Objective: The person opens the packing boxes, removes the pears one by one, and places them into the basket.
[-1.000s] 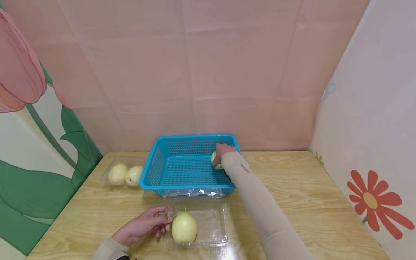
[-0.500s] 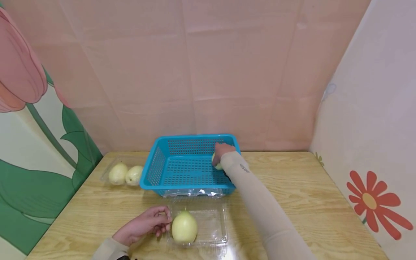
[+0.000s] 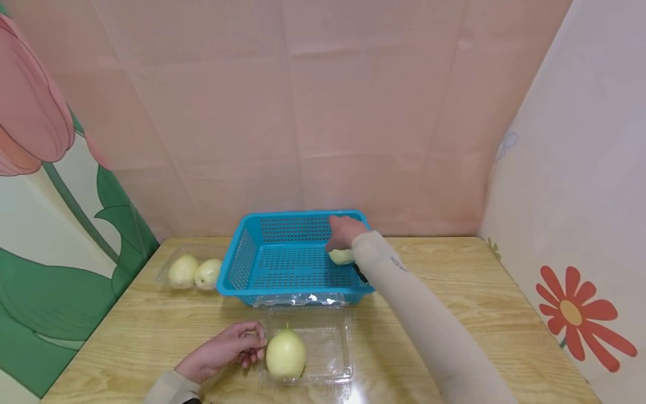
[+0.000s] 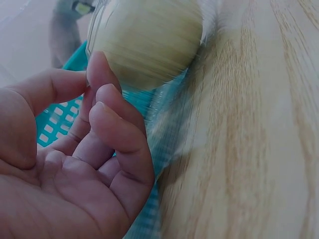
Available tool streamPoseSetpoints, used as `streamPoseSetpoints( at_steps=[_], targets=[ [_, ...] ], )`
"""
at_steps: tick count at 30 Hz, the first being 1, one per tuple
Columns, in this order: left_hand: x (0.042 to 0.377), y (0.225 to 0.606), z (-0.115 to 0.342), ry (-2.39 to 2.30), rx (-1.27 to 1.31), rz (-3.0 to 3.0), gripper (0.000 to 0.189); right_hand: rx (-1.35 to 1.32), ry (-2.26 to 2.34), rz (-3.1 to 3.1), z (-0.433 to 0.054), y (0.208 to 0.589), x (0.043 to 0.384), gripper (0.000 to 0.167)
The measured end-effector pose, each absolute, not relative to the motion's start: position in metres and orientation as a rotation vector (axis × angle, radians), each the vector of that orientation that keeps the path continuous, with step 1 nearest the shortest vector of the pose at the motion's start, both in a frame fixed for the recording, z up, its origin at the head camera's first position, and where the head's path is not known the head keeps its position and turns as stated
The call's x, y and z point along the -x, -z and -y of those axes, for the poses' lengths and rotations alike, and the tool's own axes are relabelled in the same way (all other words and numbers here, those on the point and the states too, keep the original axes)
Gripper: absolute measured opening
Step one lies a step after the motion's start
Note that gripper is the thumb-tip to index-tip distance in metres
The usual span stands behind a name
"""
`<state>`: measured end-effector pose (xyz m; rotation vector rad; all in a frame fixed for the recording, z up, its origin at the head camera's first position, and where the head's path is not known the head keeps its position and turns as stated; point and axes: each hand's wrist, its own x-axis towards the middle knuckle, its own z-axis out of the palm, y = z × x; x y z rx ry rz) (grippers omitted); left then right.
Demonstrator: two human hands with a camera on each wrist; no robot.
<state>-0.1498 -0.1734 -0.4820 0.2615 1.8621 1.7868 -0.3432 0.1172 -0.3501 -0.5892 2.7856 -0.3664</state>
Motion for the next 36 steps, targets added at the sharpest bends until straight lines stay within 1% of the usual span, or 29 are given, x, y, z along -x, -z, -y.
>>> streamPoseSetpoints(
  at_steps=[7,16,19,24,30,31,36],
  targets=[
    [0.149,0.484,0.173,-1.791,-0.266,-1.863,0.006,0.718,0.387,-2.799,-0.131,0.345,0.320,0.072],
    [0.149,0.484,0.174,-1.791,-0.264,-1.863,0.004,0.930,0.461,-2.863,-0.142,0.340,0.285,0.043],
    [0.150,0.484,0.173,-1.793,-0.270,-1.855,0.005,0.982,0.490,-2.882,-0.148,0.339,0.273,0.039],
    [0.152,0.484,0.174,-1.785,-0.276,-1.850,0.005,0.989,0.542,-2.907,-0.162,0.339,0.255,0.031],
    [0.153,0.483,0.174,-1.788,-0.277,-1.860,0.003,1.054,0.542,-2.941,-0.177,0.340,0.237,0.005],
    [0.153,0.483,0.174,-1.791,-0.274,-1.855,0.003,1.055,0.529,-2.935,-0.179,0.341,0.234,0.005],
    [0.152,0.485,0.174,-1.804,-0.262,-1.828,0.006,1.001,0.467,-2.851,-0.186,0.345,0.212,0.021]
  ],
)
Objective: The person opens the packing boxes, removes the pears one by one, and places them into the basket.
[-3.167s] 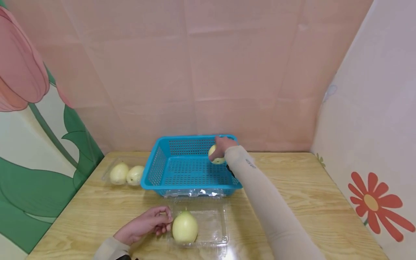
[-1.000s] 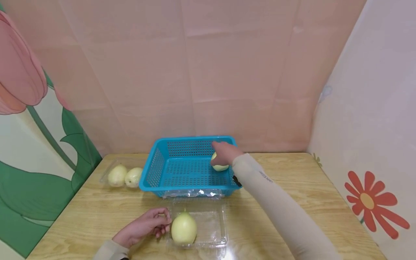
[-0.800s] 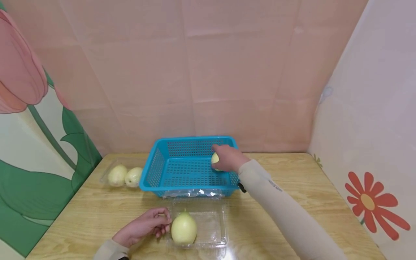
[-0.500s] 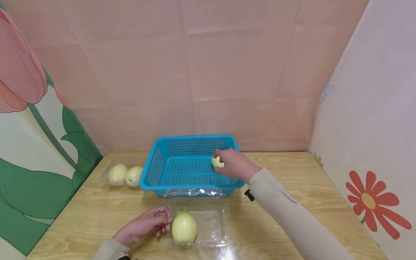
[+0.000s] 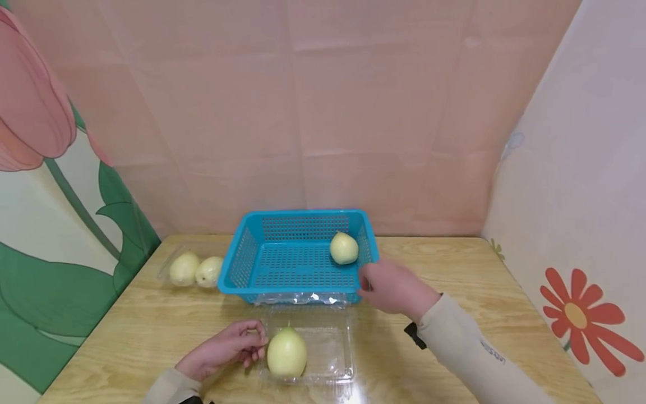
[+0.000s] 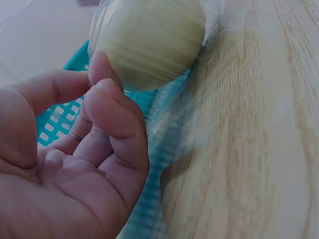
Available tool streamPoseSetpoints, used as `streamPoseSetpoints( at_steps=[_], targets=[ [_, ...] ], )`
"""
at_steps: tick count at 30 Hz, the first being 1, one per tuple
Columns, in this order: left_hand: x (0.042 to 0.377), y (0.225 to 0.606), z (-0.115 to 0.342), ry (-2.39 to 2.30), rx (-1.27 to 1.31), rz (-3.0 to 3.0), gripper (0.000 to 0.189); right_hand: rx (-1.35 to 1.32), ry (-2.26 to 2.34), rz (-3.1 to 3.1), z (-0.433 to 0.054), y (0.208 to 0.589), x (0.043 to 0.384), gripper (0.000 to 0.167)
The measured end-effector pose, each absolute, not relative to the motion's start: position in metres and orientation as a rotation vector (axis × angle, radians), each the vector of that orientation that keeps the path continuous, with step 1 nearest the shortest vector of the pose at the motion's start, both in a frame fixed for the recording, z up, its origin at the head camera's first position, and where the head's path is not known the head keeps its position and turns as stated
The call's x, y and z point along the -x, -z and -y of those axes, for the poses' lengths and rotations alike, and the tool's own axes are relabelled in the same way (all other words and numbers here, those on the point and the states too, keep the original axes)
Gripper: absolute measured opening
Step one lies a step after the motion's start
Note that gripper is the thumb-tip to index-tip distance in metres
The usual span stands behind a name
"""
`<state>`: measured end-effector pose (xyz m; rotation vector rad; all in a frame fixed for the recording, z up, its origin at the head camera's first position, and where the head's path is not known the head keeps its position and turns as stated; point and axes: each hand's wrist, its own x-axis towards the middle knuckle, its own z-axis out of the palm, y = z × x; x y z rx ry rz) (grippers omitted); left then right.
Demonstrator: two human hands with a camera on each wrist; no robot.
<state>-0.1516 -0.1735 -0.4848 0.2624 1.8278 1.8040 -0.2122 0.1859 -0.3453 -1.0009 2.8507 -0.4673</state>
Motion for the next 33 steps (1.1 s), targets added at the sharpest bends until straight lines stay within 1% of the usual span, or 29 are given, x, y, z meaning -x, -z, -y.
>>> streamPoseSetpoints(
  at_steps=[3,5,14,16,21,26,30,33],
  targets=[
    [0.152,0.484,0.174,-1.807,-0.259,-1.816,0.006,0.983,0.465,-2.781,-0.188,0.352,0.200,0.029],
    [0.152,0.483,0.173,-1.809,-0.259,-1.810,0.007,1.001,0.464,-2.739,-0.189,0.357,0.193,0.030],
    [0.151,0.482,0.172,-1.811,-0.278,-1.809,0.006,1.000,0.525,-2.526,-0.180,0.367,0.171,0.012],
    [0.151,0.482,0.173,-1.814,-0.281,-1.805,0.004,1.034,0.536,-2.509,-0.174,0.371,0.167,0.012],
    [0.151,0.484,0.175,-1.822,-0.285,-1.796,0.004,1.157,0.539,-2.544,-0.152,0.383,0.160,0.025],
    [0.151,0.486,0.175,-1.822,-0.285,-1.787,0.005,1.187,0.514,-2.639,-0.133,0.396,0.158,0.038],
    [0.151,0.486,0.175,-1.819,-0.290,-1.786,0.005,1.170,0.475,-2.725,-0.120,0.402,0.157,0.042],
    [0.150,0.485,0.175,-1.816,-0.292,-1.788,0.005,1.158,0.444,-2.759,-0.111,0.404,0.156,0.043]
  ],
)
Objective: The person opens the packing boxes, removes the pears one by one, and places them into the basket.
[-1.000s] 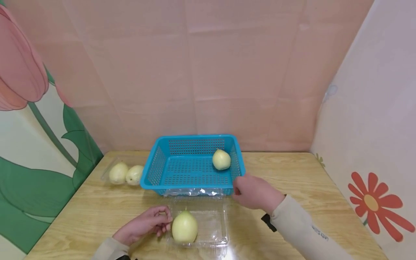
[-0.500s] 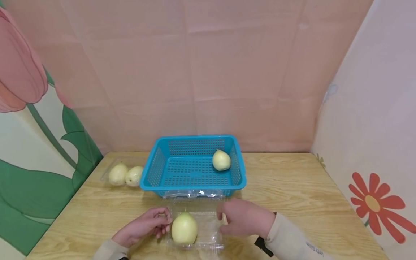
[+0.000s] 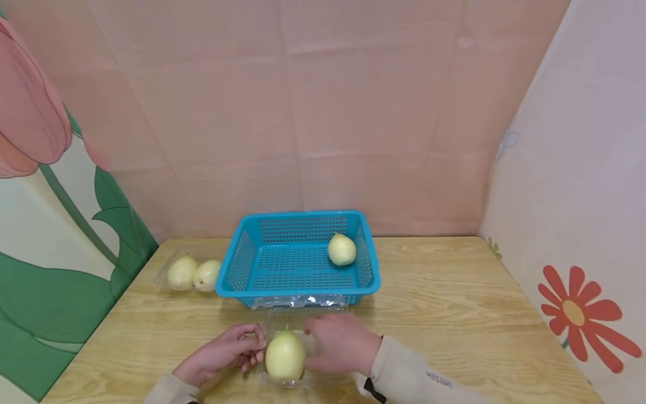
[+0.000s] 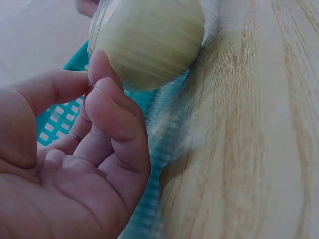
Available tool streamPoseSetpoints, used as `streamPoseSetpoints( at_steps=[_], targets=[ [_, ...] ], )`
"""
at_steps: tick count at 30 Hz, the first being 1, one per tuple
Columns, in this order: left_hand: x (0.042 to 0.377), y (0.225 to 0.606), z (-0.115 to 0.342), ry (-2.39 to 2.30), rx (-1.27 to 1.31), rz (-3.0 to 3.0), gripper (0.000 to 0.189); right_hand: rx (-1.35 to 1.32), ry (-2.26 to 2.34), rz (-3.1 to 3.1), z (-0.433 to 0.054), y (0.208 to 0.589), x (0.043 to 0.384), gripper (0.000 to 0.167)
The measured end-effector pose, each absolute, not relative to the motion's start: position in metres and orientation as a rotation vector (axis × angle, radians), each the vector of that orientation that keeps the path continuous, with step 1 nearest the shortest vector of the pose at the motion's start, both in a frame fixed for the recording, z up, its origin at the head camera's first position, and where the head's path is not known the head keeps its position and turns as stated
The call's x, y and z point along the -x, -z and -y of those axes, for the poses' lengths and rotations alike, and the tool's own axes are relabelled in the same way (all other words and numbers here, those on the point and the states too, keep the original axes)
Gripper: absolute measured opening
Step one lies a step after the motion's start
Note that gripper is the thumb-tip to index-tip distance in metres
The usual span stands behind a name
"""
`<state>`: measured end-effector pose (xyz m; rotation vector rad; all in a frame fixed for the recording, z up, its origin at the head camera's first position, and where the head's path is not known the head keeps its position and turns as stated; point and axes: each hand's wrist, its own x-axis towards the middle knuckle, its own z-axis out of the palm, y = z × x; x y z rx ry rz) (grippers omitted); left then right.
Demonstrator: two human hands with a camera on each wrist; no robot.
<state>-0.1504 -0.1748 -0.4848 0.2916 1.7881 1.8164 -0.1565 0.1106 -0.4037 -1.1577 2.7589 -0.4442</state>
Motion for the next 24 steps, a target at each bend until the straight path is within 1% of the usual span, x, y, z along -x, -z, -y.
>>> streamPoseSetpoints(
  at_steps=[5,12,24],
  targets=[
    [0.150,0.484,0.175,-1.812,-0.288,-1.783,0.005,1.142,0.428,-2.771,-0.098,0.407,0.157,0.049],
    [0.150,0.483,0.174,-1.802,-0.294,-1.803,0.005,1.054,0.469,-2.771,-0.083,0.406,0.158,0.061],
    [0.151,0.483,0.174,-1.798,-0.301,-1.811,0.005,0.958,0.431,-2.771,-0.063,0.407,0.156,0.057]
  ],
)
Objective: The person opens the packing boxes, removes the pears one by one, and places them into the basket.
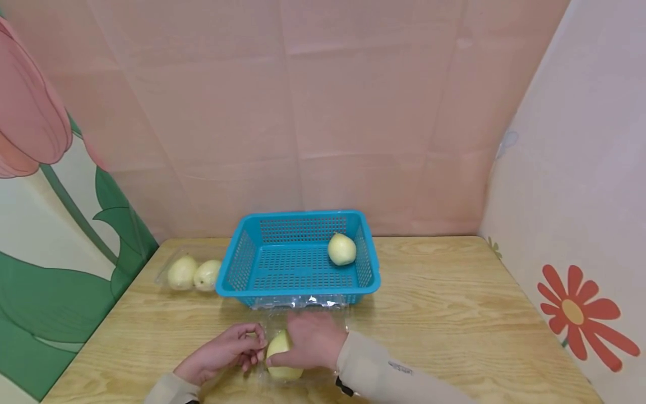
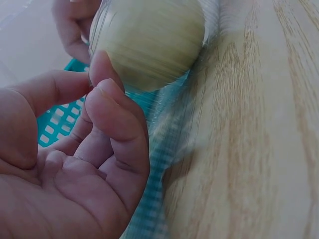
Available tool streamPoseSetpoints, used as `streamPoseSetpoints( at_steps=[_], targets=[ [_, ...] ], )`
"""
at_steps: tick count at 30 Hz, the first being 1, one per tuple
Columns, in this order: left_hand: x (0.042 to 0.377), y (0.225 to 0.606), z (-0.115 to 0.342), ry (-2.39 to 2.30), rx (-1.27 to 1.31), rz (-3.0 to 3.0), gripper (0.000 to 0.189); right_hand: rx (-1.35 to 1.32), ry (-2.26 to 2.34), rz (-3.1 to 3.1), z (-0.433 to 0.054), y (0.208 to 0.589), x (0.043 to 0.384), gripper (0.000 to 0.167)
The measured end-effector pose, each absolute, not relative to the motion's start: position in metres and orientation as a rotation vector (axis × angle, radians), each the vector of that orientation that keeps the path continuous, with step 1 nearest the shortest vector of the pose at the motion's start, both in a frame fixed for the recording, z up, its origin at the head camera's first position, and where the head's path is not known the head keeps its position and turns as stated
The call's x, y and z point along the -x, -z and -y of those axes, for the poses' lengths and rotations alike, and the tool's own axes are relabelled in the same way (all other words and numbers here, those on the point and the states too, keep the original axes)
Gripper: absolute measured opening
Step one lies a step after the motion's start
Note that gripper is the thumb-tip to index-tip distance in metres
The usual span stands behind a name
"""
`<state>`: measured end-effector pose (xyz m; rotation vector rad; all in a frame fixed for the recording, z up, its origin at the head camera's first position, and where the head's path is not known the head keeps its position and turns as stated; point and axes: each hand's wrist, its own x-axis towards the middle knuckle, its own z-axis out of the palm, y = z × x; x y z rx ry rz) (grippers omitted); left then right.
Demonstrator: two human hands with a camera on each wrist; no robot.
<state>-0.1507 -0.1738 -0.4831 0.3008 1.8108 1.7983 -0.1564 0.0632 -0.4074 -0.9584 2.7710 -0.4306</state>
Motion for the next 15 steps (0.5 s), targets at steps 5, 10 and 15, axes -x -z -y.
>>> streamPoseSetpoints(
  at_steps=[5,10,15],
  targets=[
    [0.1505,0.4836,0.1735,-1.807,-0.305,-1.807,0.005,0.954,0.427,-2.757,-0.0596,0.4062,0.1575,0.053],
    [0.1507,0.4831,0.1735,-1.806,-0.306,-1.801,0.004,0.939,0.411,-2.741,-0.0571,0.4060,0.1585,0.054],
    [0.1509,0.4829,0.1734,-1.804,-0.306,-1.801,0.005,0.914,0.390,-2.726,-0.0552,0.4065,0.1603,0.055]
  ],
)
